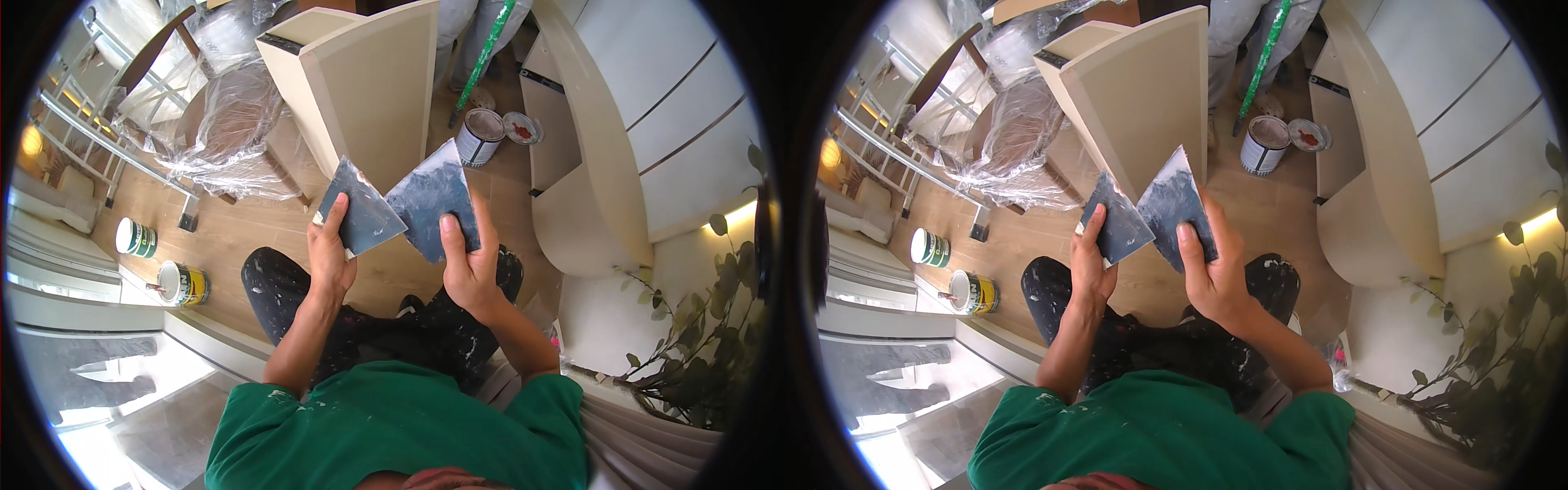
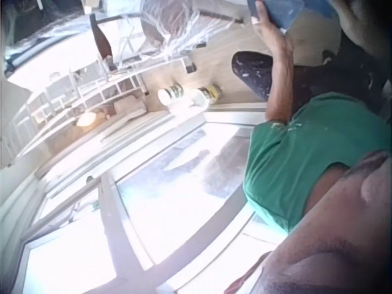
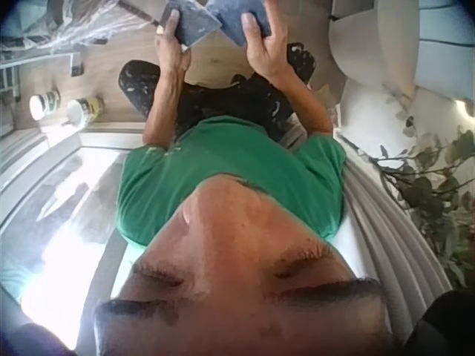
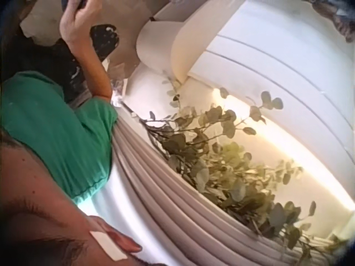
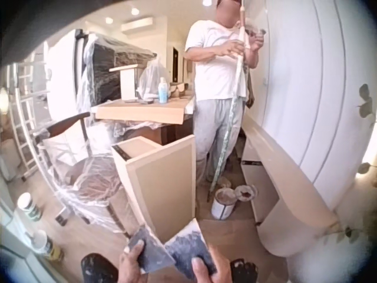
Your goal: The person applies white putty to the edges and corners of a light-colored wooden cabinet using two metal scrapers.
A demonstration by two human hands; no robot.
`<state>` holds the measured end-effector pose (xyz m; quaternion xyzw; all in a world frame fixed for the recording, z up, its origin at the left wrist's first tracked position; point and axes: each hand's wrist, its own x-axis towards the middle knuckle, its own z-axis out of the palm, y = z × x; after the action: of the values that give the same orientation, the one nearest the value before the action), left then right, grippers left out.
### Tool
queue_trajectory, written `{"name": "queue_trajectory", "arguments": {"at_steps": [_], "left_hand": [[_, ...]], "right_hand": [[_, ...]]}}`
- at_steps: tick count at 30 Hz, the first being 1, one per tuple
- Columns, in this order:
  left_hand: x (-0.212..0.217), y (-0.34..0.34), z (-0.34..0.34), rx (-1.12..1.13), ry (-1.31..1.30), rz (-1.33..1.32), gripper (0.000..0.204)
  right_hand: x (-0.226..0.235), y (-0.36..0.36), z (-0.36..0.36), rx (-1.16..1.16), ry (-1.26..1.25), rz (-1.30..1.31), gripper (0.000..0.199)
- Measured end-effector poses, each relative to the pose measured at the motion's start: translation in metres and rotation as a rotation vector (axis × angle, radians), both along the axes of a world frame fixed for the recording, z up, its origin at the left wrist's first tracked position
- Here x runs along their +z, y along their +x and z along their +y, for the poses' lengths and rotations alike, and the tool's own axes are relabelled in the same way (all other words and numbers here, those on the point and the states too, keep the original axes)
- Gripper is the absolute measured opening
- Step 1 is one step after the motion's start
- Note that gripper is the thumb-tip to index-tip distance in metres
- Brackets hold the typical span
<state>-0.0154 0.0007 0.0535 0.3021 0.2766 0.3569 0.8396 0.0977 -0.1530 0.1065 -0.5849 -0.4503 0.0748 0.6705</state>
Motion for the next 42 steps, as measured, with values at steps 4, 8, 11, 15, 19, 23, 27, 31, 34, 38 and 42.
{"name": "queue_trajectory", "arguments": {"at_steps": [4,8,11,15,19,23,27,31,34,38,42], "left_hand": [[0.012,0.001,-0.005,0.014,0.053,0.030,0.026],[0.016,0.002,-0.008,0.018,0.142,0.034,0.024],[0.018,0.000,-0.002,-0.012,0.206,0.078,0.022],[0.010,-0.006,0.008,-0.067,0.280,0.102,0.024],[0.009,-0.008,0.014,-0.003,0.196,0.033,0.025],[0.018,-0.010,0.025,0.023,0.092,-0.112,0.036],[0.006,0.011,0.023,-0.064,0.033,-0.208,0.036],[0.004,0.020,0.004,-0.202,0.142,-0.189,0.035],[0.000,0.022,-0.008,-0.232,0.192,-0.141,0.033],[0.021,0.019,-0.022,-0.270,-0.080,-0.137,0.027],[0.007,0.005,-0.012,-0.699,-0.887,-0.686,0.012]], "right_hand": [[0.006,-0.001,0.000,0.036,-0.103,-0.055,0.042],[0.003,-0.005,0.002,0.117,-0.232,-0.046,0.043],[0.006,-0.005,-0.001,0.195,-0.337,-0.021,0.043],[0.007,-0.001,-0.002,0.292,-0.428,0.042,0.040],[-0.008,0.033,-0.003,0.353,-0.586,0.132,0.033],[-0.015,0.037,-0.007,0.373,-0.302,1.002,0.029],[-0.073,0.014,-0.003,1.234,0.180,1.598,0.028],[-0.071,-0.017,0.017,1.173,0.325,1.670,0.026],[-0.079,-0.013,0.029,0.845,0.330,1.887,0.027],[-0.087,0.015,0.049,0.357,0.182,1.670,0.022],[-0.128,0.062,0.031,0.556,0.479,1.274,0.027]]}}
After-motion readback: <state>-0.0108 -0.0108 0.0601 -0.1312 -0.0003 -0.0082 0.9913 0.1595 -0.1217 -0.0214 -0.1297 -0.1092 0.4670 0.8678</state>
